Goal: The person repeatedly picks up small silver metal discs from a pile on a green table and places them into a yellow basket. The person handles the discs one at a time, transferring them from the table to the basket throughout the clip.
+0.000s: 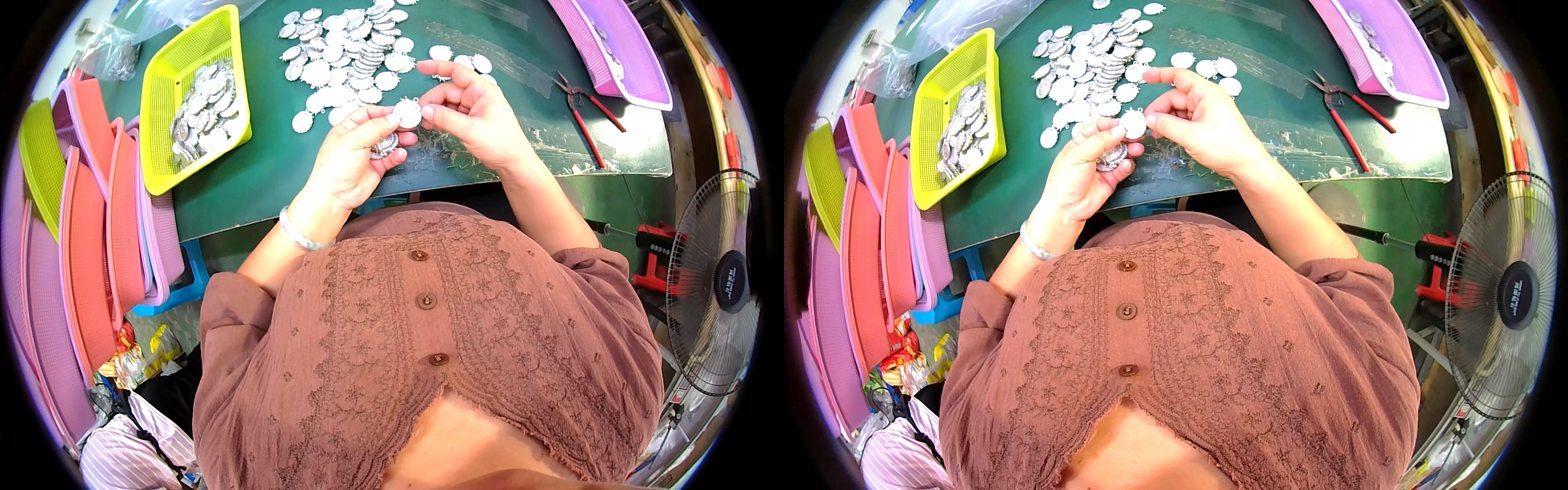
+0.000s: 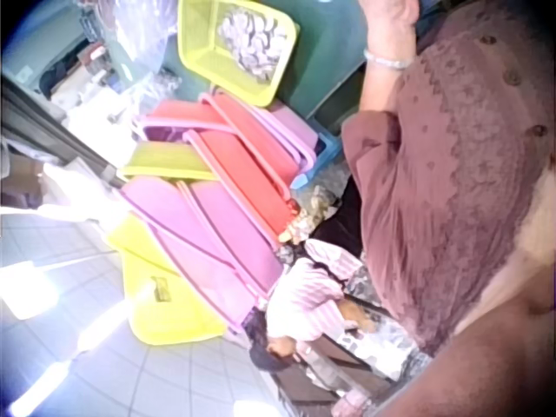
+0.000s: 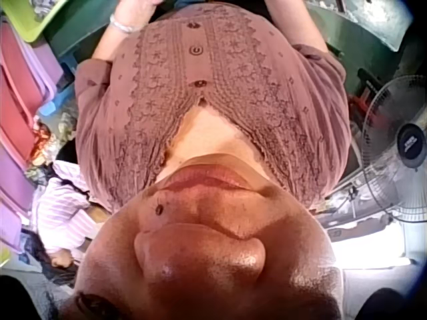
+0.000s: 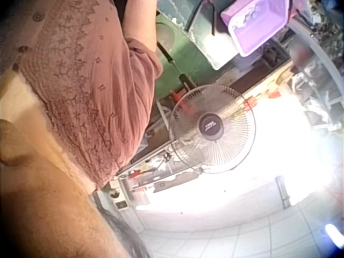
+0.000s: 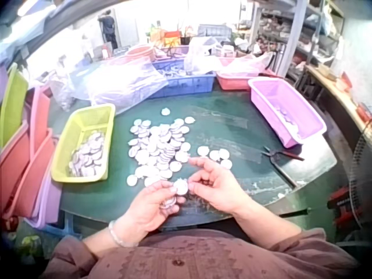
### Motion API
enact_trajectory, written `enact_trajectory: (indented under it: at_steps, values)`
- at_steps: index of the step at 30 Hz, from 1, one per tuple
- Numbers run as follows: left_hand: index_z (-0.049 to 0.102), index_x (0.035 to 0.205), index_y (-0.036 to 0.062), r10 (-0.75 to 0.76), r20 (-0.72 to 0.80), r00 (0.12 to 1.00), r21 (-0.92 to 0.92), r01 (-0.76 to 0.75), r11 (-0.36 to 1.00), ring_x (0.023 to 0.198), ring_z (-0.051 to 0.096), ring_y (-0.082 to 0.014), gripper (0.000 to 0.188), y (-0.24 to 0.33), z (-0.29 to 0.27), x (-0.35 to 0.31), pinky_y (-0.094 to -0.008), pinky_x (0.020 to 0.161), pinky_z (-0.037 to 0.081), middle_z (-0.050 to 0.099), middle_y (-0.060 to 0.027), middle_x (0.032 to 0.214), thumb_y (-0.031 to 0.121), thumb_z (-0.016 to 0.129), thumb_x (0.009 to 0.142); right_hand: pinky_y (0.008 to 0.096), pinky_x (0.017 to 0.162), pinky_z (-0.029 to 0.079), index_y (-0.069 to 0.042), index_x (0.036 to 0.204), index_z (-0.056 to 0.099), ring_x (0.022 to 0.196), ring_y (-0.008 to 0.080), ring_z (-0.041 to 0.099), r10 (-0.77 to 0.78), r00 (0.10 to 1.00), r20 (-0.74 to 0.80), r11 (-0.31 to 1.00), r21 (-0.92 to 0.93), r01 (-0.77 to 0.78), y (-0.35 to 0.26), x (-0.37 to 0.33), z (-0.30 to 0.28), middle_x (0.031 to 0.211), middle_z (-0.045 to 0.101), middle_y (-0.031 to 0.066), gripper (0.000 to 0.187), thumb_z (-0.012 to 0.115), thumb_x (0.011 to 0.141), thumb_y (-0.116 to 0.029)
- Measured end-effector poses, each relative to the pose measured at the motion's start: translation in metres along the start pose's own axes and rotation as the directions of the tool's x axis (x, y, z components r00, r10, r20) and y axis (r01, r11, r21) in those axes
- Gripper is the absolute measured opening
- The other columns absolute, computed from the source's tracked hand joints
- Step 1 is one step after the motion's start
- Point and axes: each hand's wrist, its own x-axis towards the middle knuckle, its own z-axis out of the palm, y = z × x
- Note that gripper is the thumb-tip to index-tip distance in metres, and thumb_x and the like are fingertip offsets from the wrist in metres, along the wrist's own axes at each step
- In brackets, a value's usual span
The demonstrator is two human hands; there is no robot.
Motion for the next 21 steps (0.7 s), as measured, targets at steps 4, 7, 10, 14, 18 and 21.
enact_trajectory:
  at_steps: [4, 7, 10, 14, 18, 21]
  values:
    - [0.054, 0.091, 0.0052, 0.003, -0.034, 0.999, -0.04, -0.005, 0.999, 0.071, 0.059, -0.0161, 0.01, -0.0032, -0.0015, 0.0015, -0.0224, 0.055, 0.047, 0.06, -0.0081, 0.083, 0.009, 0.058, 0.082, 0.0223, 0.072, 0.045, 0.001, 0.121, 0.043, 0.077, 0.009, 0.056, -0.008, 1.0, -0.001, 1.0, 0.013, 0.008, -0.001, -0.0002, 0.0026, 0.083, 0.059, 0.0051, 0.046, 0.057, 0.077, 0.002]
    - [0.054, 0.094, 0.0044, 0.017, -0.046, 0.999, 0.0, -0.017, 1.0, 0.069, 0.059, -0.0143, 0.013, -0.0037, -0.0007, 0.0001, -0.0221, 0.054, 0.046, 0.061, -0.0062, 0.083, 0.009, 0.058, 0.082, 0.0229, 0.072, 0.046, 0.001, 0.121, 0.042, 0.077, 0.0097, 0.056, -0.018, 1.0, -0.01, 0.999, 0.033, 0.018, 0.0013, 0.0009, 0.0034, 0.083, 0.058, 0.0056, 0.047, 0.057, 0.077, 0.002]
    - [0.054, 0.094, 0.0037, 0.057, -0.042, 0.998, 0.059, -0.054, 0.997, 0.068, 0.059, -0.0133, 0.013, -0.0039, 0.0011, -0.0003, -0.0219, 0.054, 0.046, 0.061, -0.0056, 0.082, 0.009, 0.058, 0.082, 0.0234, 0.073, 0.047, 0.002, 0.121, 0.042, 0.078, 0.0102, 0.056, -0.007, 1.0, -0.017, 0.998, 0.062, 0.008, 0.0013, 0.0007, 0.0035, 0.083, 0.058, 0.006, 0.047, 0.057, 0.076, 0.003]
    - [0.055, 0.095, 0.0028, 0.13, -0.052, 0.99, 0.148, -0.121, 0.982, 0.068, 0.059, -0.013, 0.014, -0.0065, 0.0041, -0.0018, -0.0221, 0.053, 0.047, 0.061, -0.0062, 0.083, 0.008, 0.058, 0.082, 0.0233, 0.072, 0.047, 0.002, 0.12, 0.042, 0.077, 0.0103, 0.056, 0.003, 1.0, -0.03, 0.997, 0.077, 0.0, 0.0015, 0.0009, 0.0038, 0.083, 0.058, 0.0063, 0.046, 0.057, 0.076, 0.003]
    - [0.055, 0.102, 0.0002, 0.19, -0.018, 0.982, 0.241, -0.18, 0.954, 0.068, 0.059, -0.0139, 0.02, -0.0091, 0.0046, -0.0004, -0.0232, 0.052, 0.048, 0.061, -0.0075, 0.085, 0.011, 0.053, 0.085, 0.0231, 0.071, 0.047, 0.003, 0.119, 0.042, 0.077, 0.0104, 0.057, -0.023, 0.999, -0.026, 0.998, 0.058, 0.024, 0.0027, 0.0019, 0.007, 0.083, 0.058, 0.0064, 0.045, 0.057, 0.077, 0.002]
    - [0.053, 0.106, -0.0018, 0.145, 0.002, 0.989, 0.182, -0.143, 0.973, 0.067, 0.059, -0.0148, 0.025, -0.0073, 0.0077, -0.0011, -0.0241, 0.052, 0.048, 0.061, -0.0092, 0.086, 0.014, 0.047, 0.088, 0.0228, 0.069, 0.047, 0.003, 0.12, 0.042, 0.076, 0.0099, 0.057, -0.077, 0.997, -0.004, 0.997, 0.006, 0.077, 0.0063, 0.0019, 0.0093, 0.083, 0.059, 0.0064, 0.045, 0.057, 0.078, 0.001]
